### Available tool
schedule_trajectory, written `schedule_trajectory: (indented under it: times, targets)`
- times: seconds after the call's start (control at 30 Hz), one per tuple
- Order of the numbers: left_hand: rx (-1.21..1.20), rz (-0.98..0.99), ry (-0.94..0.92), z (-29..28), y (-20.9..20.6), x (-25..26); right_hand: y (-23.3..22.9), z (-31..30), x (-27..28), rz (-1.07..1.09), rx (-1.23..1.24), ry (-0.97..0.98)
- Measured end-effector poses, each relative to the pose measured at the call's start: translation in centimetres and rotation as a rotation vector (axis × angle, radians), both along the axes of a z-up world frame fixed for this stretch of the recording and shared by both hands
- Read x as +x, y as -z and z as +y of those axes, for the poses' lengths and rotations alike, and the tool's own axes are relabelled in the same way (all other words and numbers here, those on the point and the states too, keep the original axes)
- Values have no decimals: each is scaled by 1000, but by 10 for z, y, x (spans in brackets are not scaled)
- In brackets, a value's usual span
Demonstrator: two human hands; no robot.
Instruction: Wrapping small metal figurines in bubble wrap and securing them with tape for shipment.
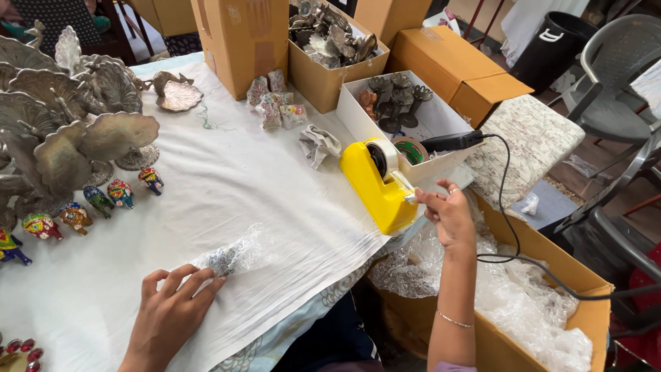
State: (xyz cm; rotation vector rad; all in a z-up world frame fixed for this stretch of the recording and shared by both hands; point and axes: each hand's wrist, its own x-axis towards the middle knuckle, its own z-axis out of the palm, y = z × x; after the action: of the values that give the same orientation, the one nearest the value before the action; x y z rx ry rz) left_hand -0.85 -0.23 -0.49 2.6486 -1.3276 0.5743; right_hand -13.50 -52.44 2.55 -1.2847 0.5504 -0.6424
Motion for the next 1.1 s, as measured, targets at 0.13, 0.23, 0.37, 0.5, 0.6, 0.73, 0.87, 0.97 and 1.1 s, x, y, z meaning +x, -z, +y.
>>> schedule_trajectory:
  times: [0.13,0.23,0.37,0.5,0.6,0.73,0.87,0.97,1.1]
  targets:
    - [-14,16,3,2,2,0,17,3,-6,-45,97,-19]
    - [-32,-8,14,0,2,1,25,1,-8,-72,138,-10]
    - [-28,5,0,0,2,1,27,1,-9,-73,163,-32]
    - [-13,13,-10,0,3,1,34,-6,-12,-81,171,-84]
    - [-15,10,-14,0,1,-1,32,-6,-13,-52,134,-97]
    - [-28,13,-12,0,0,-1,27,2,-10,20,-19,-56]
    - [-58,35,2,0,-3,-1,3,28,-5,115,-316,78]
    - [-74,32,12,-2,-1,0,-24,50,-10,354,-632,264]
    - [-119,39,42,-1,9,2,4,37,-19,649,-1080,563]
